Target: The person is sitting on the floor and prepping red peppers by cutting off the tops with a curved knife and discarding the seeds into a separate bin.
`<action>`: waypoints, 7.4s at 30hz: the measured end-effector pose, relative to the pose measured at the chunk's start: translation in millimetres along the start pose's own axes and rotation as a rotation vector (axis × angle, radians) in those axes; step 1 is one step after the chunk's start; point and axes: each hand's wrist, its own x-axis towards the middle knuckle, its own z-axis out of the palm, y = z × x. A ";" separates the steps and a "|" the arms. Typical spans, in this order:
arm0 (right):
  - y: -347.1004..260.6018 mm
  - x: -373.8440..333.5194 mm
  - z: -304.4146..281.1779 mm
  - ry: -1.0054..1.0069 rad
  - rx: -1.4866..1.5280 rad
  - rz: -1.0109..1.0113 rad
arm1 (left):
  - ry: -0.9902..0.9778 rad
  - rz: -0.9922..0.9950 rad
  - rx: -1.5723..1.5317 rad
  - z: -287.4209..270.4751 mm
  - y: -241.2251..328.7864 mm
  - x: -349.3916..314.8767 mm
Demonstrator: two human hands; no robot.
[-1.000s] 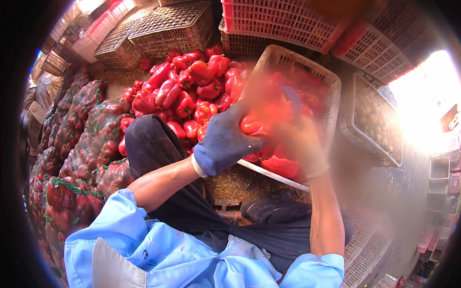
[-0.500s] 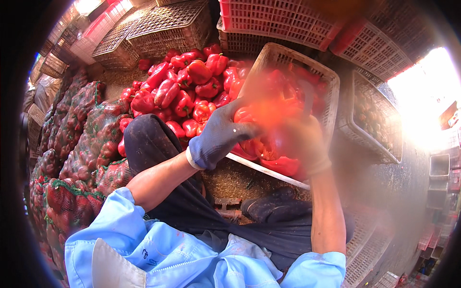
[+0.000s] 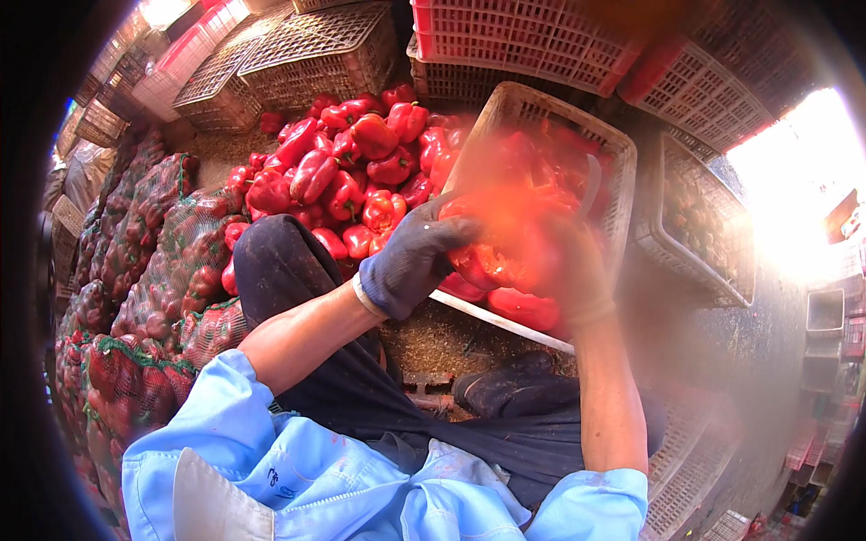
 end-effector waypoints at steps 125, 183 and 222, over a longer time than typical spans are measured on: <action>-111.9 -30.6 -80.1 0.096 0.528 0.454 | -0.350 -0.096 1.114 -8.5 37.0 132.5; -70.5 -19.0 -38.1 -0.287 0.654 0.392 | -0.298 -0.114 0.795 9.8 -9.5 35.4; 5.0 15.9 -232.6 0.649 0.465 0.557 | 0.123 0.210 1.894 -158.9 73.0 102.2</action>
